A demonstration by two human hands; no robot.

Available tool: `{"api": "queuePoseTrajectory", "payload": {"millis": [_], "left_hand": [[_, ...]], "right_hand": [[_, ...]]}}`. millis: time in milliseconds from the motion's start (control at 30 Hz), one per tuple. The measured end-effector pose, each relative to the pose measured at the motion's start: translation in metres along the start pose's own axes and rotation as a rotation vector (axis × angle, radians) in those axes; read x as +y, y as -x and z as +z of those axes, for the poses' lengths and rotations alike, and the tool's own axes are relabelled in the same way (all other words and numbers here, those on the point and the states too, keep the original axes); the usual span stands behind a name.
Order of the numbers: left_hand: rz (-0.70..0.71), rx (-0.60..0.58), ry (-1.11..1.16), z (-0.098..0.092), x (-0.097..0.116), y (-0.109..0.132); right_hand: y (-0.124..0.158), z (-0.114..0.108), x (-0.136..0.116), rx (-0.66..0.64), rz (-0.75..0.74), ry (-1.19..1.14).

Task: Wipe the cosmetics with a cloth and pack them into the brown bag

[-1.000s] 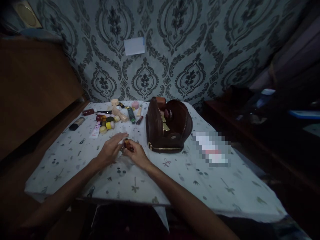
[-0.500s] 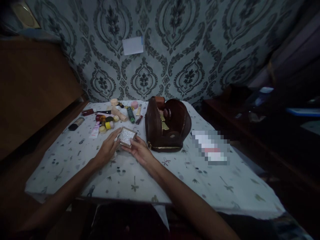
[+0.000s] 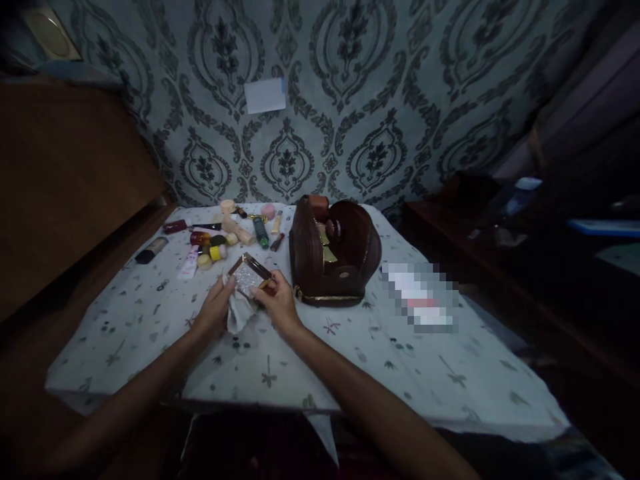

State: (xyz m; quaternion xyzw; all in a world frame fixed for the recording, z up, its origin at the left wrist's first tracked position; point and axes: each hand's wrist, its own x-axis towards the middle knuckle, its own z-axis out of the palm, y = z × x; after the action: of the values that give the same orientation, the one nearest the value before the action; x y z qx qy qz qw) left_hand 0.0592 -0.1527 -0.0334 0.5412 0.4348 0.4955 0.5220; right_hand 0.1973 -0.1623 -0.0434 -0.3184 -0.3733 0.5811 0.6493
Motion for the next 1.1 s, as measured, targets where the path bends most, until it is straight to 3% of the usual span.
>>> {"api": "queuePoseTrajectory", "payload": {"millis": [133,333,533,667,833,1033,1100], "left_hand": [[-0.150,-0.052,0.301,0.014,0.007,0.008],[-0.280,-0.174,0.459,0.016,0.014,0.012],[-0.250,-0.109,0.535,0.009,0.012,0.005],[-0.263,-0.093,0.541,0.002,0.007,0.000],[-0.267,-0.095,0.474,-0.006,0.005,-0.006],[-0.333,-0.072,0.367,-0.010,0.004,-0.009],[-0.329,-0.065,0.316,-0.010,0.004,-0.009]], "right_hand": [[0.001,-0.001,-0.002,0.007,-0.063,0.165],[0.003,-0.006,-0.002,0.008,-0.261,0.488],[0.007,-0.011,-0.005,-0.184,-0.556,0.780],[0.005,-0.012,-0.007,-0.248,-0.628,0.891],[0.005,-0.014,-0.009,-0.156,-0.536,0.836],[-0.002,-0.018,-0.008,0.002,-0.237,0.461],[-0.006,-0.019,-0.008,-0.014,-0.105,0.358]]}}
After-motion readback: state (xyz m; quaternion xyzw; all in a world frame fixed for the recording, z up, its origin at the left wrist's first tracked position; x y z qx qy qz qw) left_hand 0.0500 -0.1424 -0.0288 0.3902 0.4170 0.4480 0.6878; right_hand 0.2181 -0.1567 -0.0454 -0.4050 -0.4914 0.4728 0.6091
